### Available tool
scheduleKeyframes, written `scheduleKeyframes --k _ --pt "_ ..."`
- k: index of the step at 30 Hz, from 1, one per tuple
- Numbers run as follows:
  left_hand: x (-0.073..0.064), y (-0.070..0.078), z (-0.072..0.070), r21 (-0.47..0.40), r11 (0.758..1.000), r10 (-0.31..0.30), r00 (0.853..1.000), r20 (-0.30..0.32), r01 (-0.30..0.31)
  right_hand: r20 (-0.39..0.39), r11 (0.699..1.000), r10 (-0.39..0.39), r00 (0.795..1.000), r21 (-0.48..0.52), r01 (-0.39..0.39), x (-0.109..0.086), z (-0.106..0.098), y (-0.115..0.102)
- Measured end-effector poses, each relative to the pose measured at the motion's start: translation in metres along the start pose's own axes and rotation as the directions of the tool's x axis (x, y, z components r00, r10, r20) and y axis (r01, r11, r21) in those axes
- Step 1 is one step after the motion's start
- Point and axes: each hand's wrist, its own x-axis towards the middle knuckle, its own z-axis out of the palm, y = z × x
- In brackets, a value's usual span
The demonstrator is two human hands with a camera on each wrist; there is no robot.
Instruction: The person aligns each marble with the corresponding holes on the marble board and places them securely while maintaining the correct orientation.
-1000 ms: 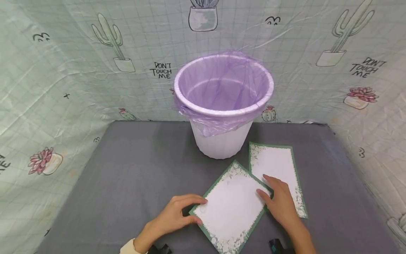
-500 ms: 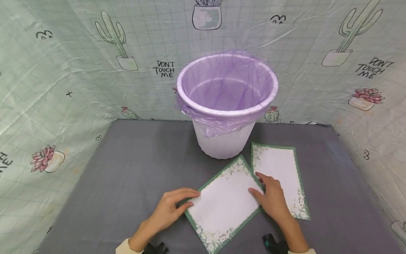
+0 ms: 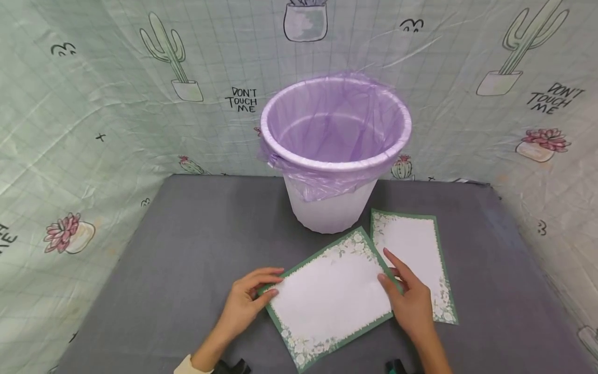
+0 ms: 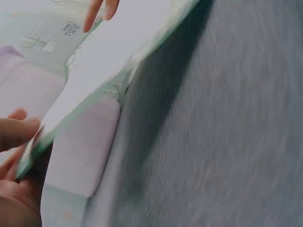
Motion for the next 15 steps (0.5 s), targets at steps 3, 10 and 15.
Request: scheduleKeyframes --k 3,10,15 --pt "-0.003 0.001 0.003 -0.060 0.997 -0.043 0.998 -0.049 0.040 -0.047 0.996 0.025 0.999 0.086 -0.021 -0.004 -0.002 -0.017" --pt "-0.011 -0.006 0.009 -0.186 0.981 -0.005 0.963 -0.271 -0.047 -0.113 0.940 0.031 0.993 0.341 0.010 -0.011 -0.003 -0.050" --pt "-0.017 -0.009 0.016 -0.375 0.927 -0.127 0.918 -0.375 -0.025 -0.237 0.905 0.092 0.967 0.425 0.018 -0.014 -0.001 -0.057"
